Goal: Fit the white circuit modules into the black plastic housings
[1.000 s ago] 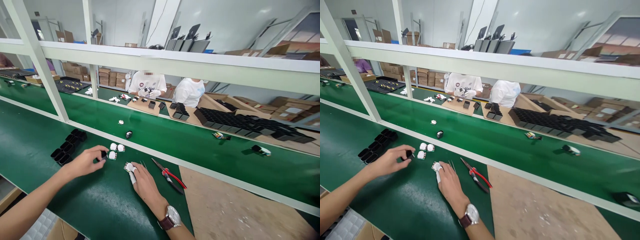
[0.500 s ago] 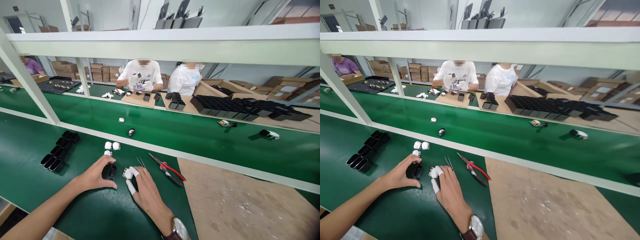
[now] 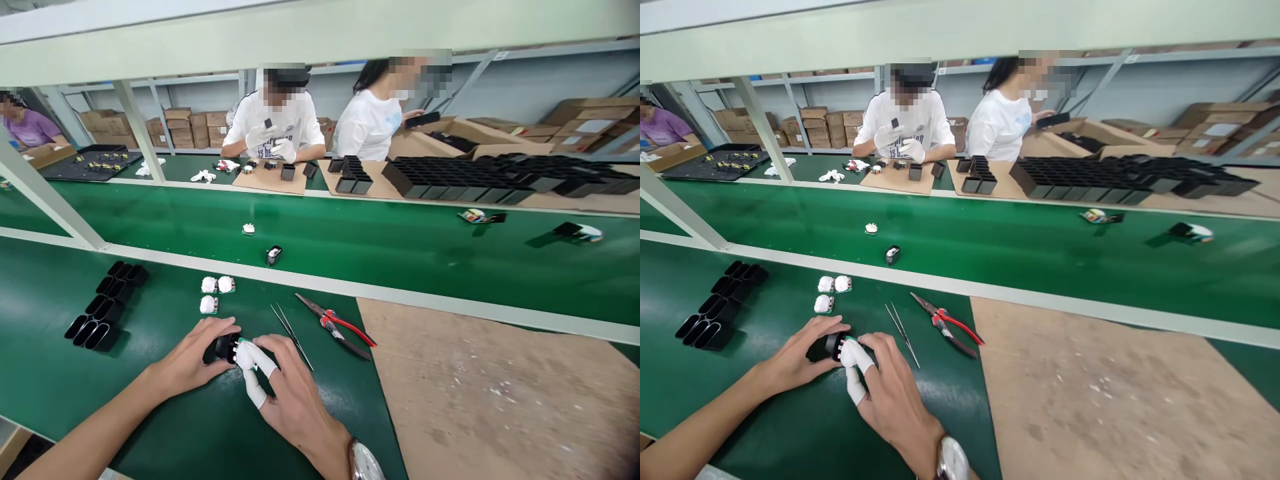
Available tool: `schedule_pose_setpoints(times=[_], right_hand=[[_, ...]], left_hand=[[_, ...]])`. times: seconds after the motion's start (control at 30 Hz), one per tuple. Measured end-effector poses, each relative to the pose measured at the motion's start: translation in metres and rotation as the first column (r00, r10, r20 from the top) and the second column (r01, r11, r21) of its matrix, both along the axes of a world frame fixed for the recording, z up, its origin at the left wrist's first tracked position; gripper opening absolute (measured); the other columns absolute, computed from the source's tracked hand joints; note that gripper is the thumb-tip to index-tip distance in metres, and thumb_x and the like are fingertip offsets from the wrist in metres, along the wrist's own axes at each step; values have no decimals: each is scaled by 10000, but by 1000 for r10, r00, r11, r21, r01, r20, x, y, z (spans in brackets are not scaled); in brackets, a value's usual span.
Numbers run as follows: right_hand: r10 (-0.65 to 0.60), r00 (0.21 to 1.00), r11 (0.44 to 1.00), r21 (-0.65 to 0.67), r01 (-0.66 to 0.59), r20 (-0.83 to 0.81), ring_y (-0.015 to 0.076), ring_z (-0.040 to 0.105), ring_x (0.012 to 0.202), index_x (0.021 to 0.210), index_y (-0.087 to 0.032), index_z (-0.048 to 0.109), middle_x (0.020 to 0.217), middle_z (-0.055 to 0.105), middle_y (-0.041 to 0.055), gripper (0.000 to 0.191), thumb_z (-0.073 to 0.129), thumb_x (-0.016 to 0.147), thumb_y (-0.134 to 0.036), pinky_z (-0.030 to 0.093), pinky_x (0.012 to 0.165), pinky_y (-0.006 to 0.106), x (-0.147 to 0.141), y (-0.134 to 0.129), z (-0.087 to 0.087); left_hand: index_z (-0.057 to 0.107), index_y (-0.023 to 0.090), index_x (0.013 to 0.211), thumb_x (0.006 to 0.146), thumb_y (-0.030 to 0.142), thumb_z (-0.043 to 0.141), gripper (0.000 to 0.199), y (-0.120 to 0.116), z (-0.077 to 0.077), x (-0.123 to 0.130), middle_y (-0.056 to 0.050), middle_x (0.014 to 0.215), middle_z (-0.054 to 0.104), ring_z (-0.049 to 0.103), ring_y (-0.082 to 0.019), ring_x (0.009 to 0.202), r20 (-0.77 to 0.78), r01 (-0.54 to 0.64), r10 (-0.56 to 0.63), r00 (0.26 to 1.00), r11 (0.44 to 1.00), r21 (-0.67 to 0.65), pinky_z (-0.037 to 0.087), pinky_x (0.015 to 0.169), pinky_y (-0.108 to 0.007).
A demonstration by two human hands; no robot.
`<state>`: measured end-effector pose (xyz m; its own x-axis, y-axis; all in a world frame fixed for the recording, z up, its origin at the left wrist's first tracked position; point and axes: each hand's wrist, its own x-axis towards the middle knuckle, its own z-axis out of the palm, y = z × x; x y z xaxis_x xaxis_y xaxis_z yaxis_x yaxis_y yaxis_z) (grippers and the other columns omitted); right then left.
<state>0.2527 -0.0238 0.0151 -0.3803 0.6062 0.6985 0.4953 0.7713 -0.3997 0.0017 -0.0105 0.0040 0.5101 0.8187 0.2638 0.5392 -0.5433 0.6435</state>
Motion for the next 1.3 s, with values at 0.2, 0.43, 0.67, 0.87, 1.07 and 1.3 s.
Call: schedule_pose_setpoints(times=[0.2, 0.43, 0.67, 0.87, 1.07, 1.3], right_hand=[[-4, 997, 1000, 1, 4, 79, 292, 629, 1097, 1347, -115, 531, 1205, 672, 177, 381, 573, 972, -59, 621, 855, 441, 0, 0, 2], [-10, 987, 1000, -13, 12, 159, 303, 614, 1047, 1279, -104, 546, 1156, 666, 178, 330, 561, 955, -41, 620, 804, 458, -4, -2, 2], [30, 985, 999, -31, -25, 169, 306, 626, 1103, 1243, -132, 578, 1224, 668, 177, 273, 545, 981, -65, 626, 856, 461, 1, -1, -1], [67, 991, 998, -25, -65, 116, 302, 617, 1196, 1212, -152, 616, 1338, 651, 166, 206, 649, 1014, -193, 596, 947, 468, 6, 1, 2], [67, 969, 998, -29, -62, 236, 328, 595, 1206, 1150, -148, 668, 1267, 665, 160, 163, 609, 999, -164, 577, 923, 478, -1, 1, 5], [-51, 970, 991, -108, 79, 236, 266, 636, 1112, 1282, -187, 645, 1260, 662, 135, 254, 530, 1063, -245, 573, 906, 427, 12, 9, -1]], left_hand=[[191, 330, 1670, 1003, 197, 698, 849, -2, 3, 4, -101, 1431, 682, 603, -268, 1329, -50, 13, -9, 999, 997, 81, 536, 1119, -505], [203, 337, 1662, 998, 142, 679, 840, -6, 9, 7, -82, 1399, 685, 622, -263, 1273, -106, 35, -25, 994, 995, 91, 551, 1069, -470], [336, 327, 1600, 1011, 196, 661, 686, -9, 9, 8, -95, 1373, 678, 658, -267, 1230, -85, 23, -18, 996, 998, 54, 567, 1042, -476], [305, 341, 1600, 964, 221, 717, 767, -11, 3, 9, -69, 1477, 655, 651, -240, 1353, 33, -3, 8, 999, 988, -153, 576, 1115, -414], [350, 355, 1572, 971, 248, 712, 710, -10, -5, 8, -61, 1495, 649, 643, -236, 1371, 77, 1, 15, 997, 977, -213, 562, 1144, -430], [292, 349, 1575, 1005, 248, 641, 677, -11, 0, 13, -53, 1493, 656, 620, -216, 1399, 22, -52, 56, 998, 984, -170, 518, 1185, -439]])
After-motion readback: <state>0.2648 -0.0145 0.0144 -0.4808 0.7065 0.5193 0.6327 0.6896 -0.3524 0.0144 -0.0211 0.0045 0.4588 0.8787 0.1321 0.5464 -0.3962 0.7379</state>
